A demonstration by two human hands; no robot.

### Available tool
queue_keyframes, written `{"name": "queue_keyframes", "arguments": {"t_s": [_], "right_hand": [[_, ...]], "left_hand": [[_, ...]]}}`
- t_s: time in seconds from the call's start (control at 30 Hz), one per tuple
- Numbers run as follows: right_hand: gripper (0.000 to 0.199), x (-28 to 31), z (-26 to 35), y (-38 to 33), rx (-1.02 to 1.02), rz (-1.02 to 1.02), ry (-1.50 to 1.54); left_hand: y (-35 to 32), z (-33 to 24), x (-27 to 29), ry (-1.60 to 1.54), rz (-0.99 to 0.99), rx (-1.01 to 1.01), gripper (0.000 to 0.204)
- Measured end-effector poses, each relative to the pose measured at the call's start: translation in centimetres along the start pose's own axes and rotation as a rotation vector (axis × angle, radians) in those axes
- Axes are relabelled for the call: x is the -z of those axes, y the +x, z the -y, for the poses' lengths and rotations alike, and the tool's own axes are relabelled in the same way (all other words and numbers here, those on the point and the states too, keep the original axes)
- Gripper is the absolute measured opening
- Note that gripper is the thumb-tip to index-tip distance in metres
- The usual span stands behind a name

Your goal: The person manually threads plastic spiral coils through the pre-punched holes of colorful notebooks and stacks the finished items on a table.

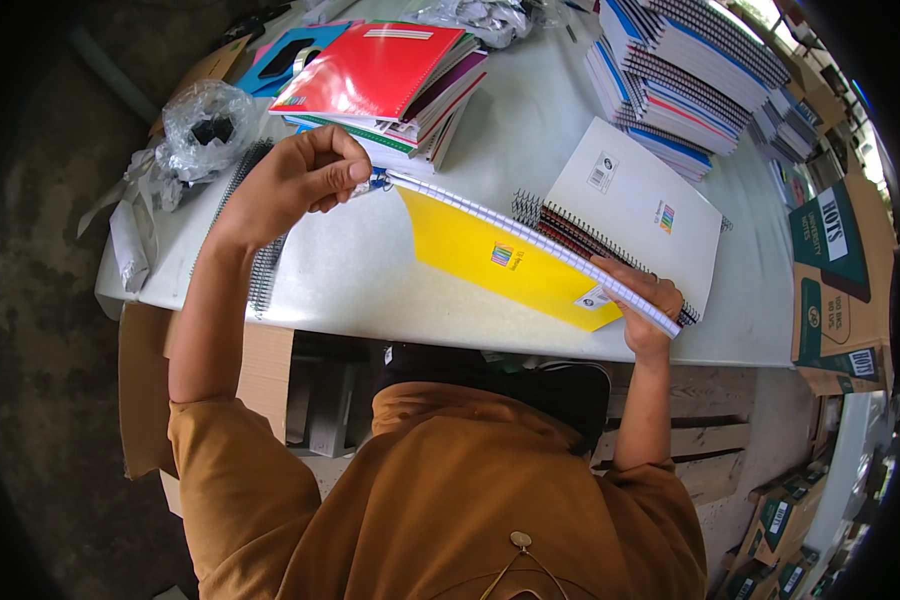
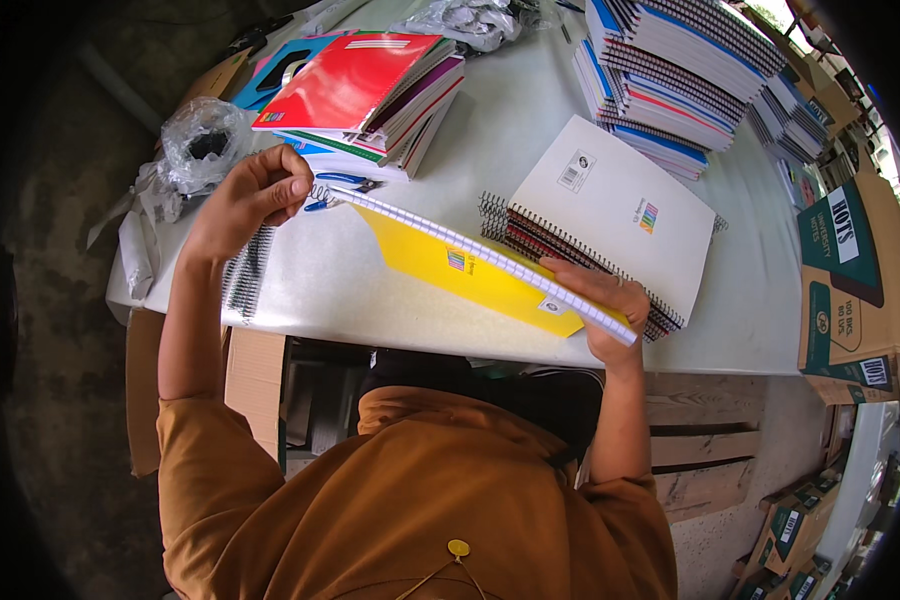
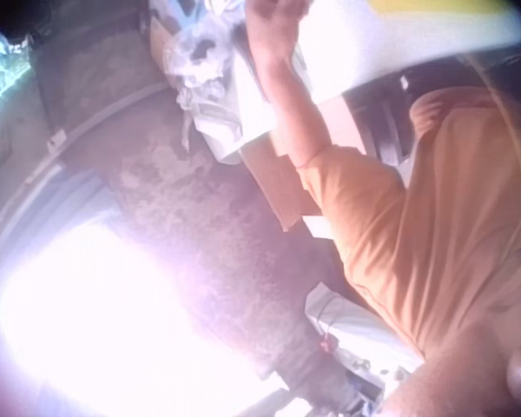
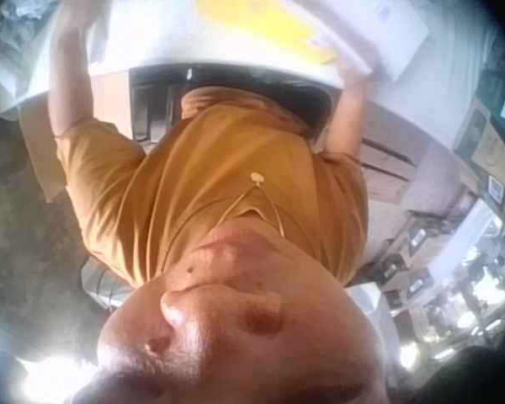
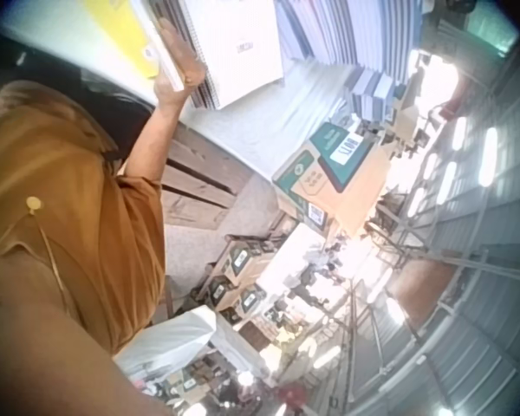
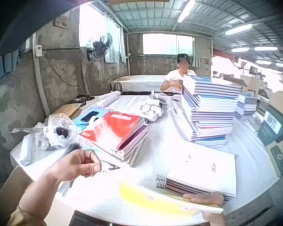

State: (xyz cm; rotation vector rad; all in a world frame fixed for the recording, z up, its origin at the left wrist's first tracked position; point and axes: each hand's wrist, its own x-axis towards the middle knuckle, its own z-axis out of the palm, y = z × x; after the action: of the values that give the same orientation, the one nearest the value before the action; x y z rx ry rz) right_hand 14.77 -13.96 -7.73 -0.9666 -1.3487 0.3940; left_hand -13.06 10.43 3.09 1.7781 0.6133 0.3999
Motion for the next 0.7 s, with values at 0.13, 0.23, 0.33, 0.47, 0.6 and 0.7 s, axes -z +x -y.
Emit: {"name": "queue_keyframes", "arguments": {"t_s": [0.13,0.23,0.33,0.47,0.6,0.7], "right_hand": [[0.019,0.2,1.0,-0.1,-0.132,-0.053,-0.288],[0.02,0.1,0.3,-0.8,-0.187,-0.163,-0.195],[0.031,-2.3,1.1,0.3,-0.147,-0.093,-0.222],[0.037,-8.3,2.7,-0.2,0.349,0.09,-0.736],[0.067,-10.0,6.2,0.2,0.225,0.53,-0.605],[0.083,-7.1,5.9,3.9,0.283,-0.053,-0.583]], "left_hand": [[-0.7,-0.4,-1.5,0.131,0.028,-0.054,0.029],[-0.7,0.4,-1.6,-0.187,0.178,0.318,0.053],[-1.9,2.5,-3.4,-0.463,0.062,0.392,0.059],[-3.2,0.6,-7.4,-0.165,0.024,0.239,0.049],[-3.3,-3.4,-6.1,0.189,0.057,0.164,0.03],[-4.6,-7.3,-4.9,0.801,0.384,-0.307,0.012]]}}
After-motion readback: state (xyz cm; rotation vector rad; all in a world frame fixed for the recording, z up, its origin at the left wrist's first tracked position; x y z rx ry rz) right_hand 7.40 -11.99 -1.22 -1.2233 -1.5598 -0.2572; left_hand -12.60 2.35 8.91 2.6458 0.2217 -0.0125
